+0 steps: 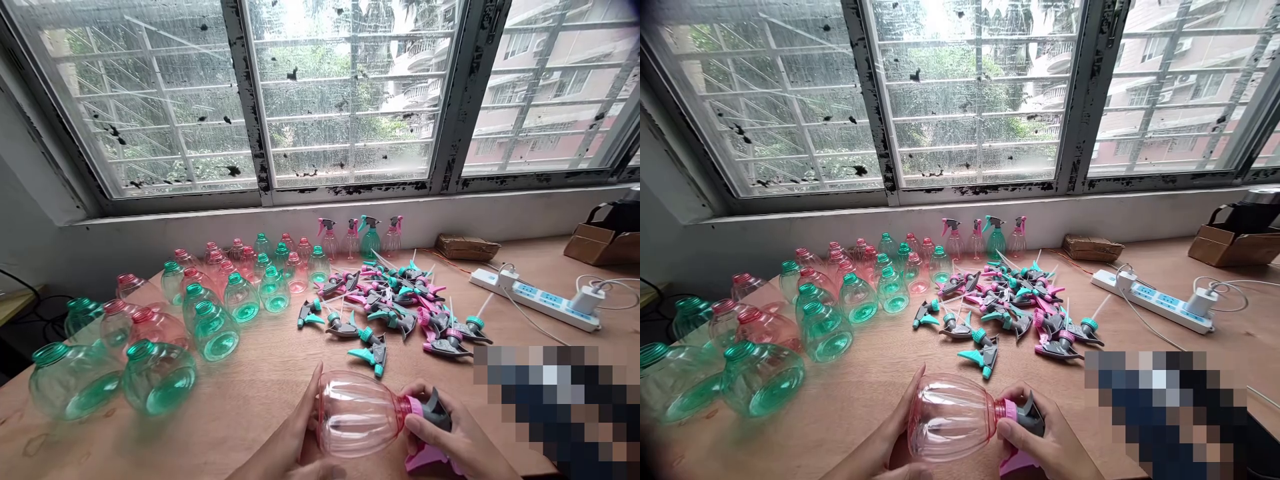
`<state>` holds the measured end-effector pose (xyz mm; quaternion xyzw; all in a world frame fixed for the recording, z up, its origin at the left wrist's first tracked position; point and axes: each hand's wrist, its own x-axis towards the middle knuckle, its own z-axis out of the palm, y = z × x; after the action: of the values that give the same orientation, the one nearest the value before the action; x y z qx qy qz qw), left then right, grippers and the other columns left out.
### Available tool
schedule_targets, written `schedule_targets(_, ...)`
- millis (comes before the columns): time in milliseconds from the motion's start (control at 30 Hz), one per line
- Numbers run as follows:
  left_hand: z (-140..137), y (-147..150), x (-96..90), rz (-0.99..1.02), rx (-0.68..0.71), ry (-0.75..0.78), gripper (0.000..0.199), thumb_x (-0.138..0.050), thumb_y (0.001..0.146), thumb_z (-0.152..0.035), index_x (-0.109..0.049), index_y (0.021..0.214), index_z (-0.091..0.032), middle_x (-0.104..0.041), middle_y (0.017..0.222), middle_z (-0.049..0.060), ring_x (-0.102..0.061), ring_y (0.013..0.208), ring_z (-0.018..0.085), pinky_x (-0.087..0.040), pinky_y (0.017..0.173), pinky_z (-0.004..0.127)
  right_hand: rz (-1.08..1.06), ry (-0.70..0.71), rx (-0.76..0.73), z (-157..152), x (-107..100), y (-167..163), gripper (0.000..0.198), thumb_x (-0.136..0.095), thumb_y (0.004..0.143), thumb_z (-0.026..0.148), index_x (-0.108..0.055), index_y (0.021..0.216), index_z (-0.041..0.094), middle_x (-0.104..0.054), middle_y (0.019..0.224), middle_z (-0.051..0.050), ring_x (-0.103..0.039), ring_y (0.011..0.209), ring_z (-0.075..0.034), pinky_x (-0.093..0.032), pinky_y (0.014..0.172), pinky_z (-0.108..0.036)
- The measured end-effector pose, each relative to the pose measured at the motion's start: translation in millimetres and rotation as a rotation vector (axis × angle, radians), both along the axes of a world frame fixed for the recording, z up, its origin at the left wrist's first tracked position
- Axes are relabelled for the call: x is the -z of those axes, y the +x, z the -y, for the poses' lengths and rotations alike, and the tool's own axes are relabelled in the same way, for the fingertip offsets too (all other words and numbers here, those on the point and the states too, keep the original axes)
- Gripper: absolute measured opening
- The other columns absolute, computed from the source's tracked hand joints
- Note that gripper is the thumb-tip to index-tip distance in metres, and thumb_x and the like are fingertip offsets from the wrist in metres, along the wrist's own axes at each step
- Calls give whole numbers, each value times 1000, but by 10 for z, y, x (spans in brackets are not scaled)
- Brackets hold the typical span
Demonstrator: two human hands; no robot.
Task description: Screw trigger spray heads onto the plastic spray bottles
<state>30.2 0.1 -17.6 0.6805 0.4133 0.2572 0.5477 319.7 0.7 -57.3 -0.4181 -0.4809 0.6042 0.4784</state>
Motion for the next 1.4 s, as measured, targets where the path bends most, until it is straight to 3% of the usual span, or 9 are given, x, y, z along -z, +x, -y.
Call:
schedule_targets(200, -16, -5, 34, 26, 6, 14, 103, -74, 86, -28, -4, 160, -28, -27, 166, 5, -35, 144, 34, -35, 117, 37, 17, 18, 4, -6, 13, 3, 33, -83, 77, 43, -68, 90, 16, -74, 61, 0, -67, 56, -18, -50, 56, -28)
schedule_targets(333, 6, 10, 23, -3, 1, 53, 95, -66, 91, -30, 0, 160, -31, -47, 152, 7, -41, 139, 32, -39, 114, 40, 15, 19, 9, -3, 12, 4, 33, -82, 77, 44, -68, 90, 16, -74, 61, -1, -68, 56, -19, -52, 57, -29)
schedule_targets(400, 9, 6, 21, -4, 1, 46, 99, -68, 89, -29, 1, 160, -31, -50, 149, 6, -42, 138, 33, -39, 114, 40, 3, 15, 3, -1, 10, 1, 33, -82, 78, 43, -68, 91, 16, -75, 61, -1, -68, 57, -18, -52, 57, -28)
schedule_targets(567, -13, -27, 22, 25, 14, -20, 107, -76, 84, -30, -2, 160, -26, -38, 160, 8, -39, 140, 35, -36, 115, 41, -6, 16, -4, 0, 11, -5, 33, -83, 78, 43, -68, 90, 16, -74, 60, 0, -68, 55, -16, -51, 56, -25)
schedule_targets(700, -4, -32, 10, 23, 37, 2, 104, -73, 87, -31, 0, 160, -28, -28, 164, 8, -47, 132, 31, -38, 113, 36, -2, 16, 5, 4, 18, -6, 35, -82, 77, 45, -68, 91, 16, -74, 60, 0, -68, 55, -18, -51, 56, -27)
schedule_targets(867, 7, -16, 36, 2, 30, 78, 94, -63, 93, -29, 3, 159, -33, -50, 147, 7, -57, 118, 25, -41, 108, 36, 7, 7, 25, 11, 0, -17, 36, -83, 76, 46, -68, 90, 17, -75, 60, -1, -69, 55, -19, -52, 56, -28)
schedule_targets(1000, -43, -25, 91, 2, 27, 83, 108, -75, 84, -37, 3, 159, -34, -55, 139, 6, -56, 118, 27, -44, 103, 35, 10, 9, 20, 13, -26, -27, 36, -83, 75, 48, -68, 89, 17, -74, 60, 0, -68, 55, -19, -52, 55, -27)
schedule_targets(1133, -73, -37, 100, 42, 80, 44, 111, -73, 85, -46, 8, 159, -29, -59, 131, 8, -58, 118, 28, -45, 102, 36, 26, 15, 11, 9, -30, -28, 37, -82, 76, 49, -68, 89, 18, -73, 60, 0, -67, 54, -18, -51, 55, -27)
schedule_targets(1400, -17, -30, 85, 133, 40, -75, 108, -77, 83, -40, -3, 160, -28, -32, 162, 9, -48, 132, 31, -38, 113, 36, 22, 16, 8, 5, -10, -19, 38, -81, 77, 49, -68, 92, 17, -73, 60, 0, -67, 55, -18, -50, 56, -28)
